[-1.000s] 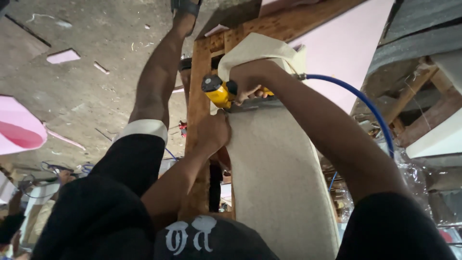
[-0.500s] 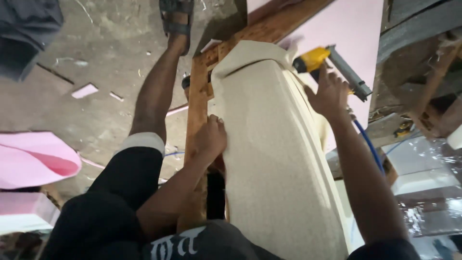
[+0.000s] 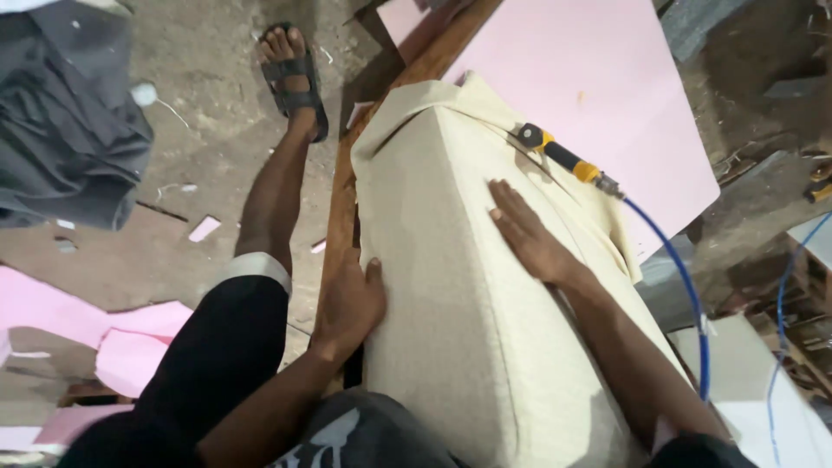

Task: The person wraps a fabric cover over a foam-padded wooden frame, smoothing the material by hand and securing it to the wood using a pneumatic staple gun.

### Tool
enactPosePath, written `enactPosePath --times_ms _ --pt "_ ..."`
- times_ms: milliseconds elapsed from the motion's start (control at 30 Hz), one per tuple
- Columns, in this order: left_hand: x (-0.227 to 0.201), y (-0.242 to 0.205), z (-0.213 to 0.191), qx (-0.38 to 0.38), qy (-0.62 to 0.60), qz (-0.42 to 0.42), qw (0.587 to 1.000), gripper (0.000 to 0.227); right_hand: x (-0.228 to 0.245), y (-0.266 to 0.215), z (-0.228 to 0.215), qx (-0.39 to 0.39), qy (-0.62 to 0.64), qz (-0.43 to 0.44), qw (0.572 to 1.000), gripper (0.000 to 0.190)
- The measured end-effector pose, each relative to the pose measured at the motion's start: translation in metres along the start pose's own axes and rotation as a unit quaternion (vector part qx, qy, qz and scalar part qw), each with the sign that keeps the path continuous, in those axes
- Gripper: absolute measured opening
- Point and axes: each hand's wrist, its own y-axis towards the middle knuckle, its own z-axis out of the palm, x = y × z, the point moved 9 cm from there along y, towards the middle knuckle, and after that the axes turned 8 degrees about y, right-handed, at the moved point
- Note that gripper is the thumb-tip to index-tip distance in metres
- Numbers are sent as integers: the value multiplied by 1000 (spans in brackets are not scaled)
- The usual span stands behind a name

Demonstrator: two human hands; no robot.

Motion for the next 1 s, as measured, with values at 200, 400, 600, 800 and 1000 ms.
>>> enactPosePath --times_ms 200,400,600,800,1000 --pt "20 7 1 -85 -16 110 990 43 72 -44 38 50 -60 -103 992 71" --pt "48 29 27 -58 -19 159 985 36 151 -76 50 208 -193 -149 947 67" --pt "65 48 49 -18 -54 157 986 34 102 -5 70 103 -162 -91 977 81" --pt "44 34 38 -7 -31 197 980 31 128 13 57 202 -11 40 979 74" --pt "50 35 45 -7 -30 160 987 28 27 22 36 165 230 -63 957 75"
